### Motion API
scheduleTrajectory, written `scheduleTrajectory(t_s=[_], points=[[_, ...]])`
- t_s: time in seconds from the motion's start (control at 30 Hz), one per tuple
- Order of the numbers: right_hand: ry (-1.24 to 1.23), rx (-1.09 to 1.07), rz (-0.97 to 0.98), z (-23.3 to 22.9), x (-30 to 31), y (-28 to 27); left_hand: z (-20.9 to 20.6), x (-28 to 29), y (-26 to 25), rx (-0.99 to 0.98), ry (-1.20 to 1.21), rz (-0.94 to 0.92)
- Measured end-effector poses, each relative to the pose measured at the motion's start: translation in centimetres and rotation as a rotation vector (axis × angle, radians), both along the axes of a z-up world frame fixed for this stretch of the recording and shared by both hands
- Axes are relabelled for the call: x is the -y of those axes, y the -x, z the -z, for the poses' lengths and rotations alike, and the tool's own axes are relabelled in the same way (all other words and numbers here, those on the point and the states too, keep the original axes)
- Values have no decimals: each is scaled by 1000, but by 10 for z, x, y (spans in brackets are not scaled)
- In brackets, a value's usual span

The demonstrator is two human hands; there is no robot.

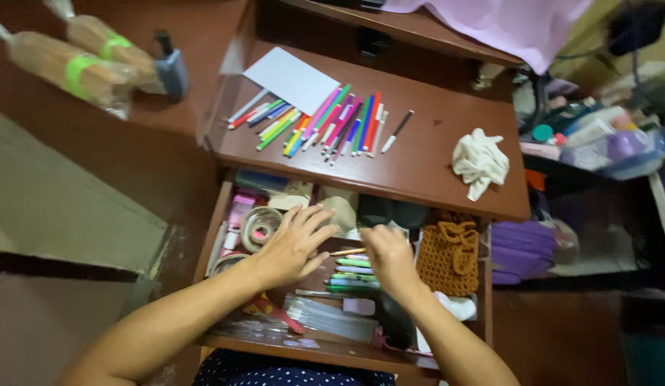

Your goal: The person opens a drawer and sorts through various stationery items, including pens, tape, and a small pouch. They then wipe the desk surface with a cloth and arrange colored pens on the desk. Finally, they pick up a pen and write on a piece of paper.

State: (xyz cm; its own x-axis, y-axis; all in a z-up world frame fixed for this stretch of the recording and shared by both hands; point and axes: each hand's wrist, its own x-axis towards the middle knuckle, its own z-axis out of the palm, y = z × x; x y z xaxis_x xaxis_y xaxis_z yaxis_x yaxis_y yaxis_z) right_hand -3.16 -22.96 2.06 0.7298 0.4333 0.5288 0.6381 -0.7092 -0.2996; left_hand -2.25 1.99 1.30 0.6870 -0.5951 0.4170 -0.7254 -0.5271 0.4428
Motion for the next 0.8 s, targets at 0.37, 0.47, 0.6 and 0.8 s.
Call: scheduleTrajectory(t_s=[0.37,0.47,0.6,0.8], points=[[-236,-237,513,-26,97,16,7,48,-15,106,79,141],[-233,-217,545,-28,107,20,14,57,-18,111,55,157],[-258,-85,530,-34,113,13,13,66,-21,87,15,143],[-206,77,571,-41,123,-32,-9,78,-29,87,185,100]])
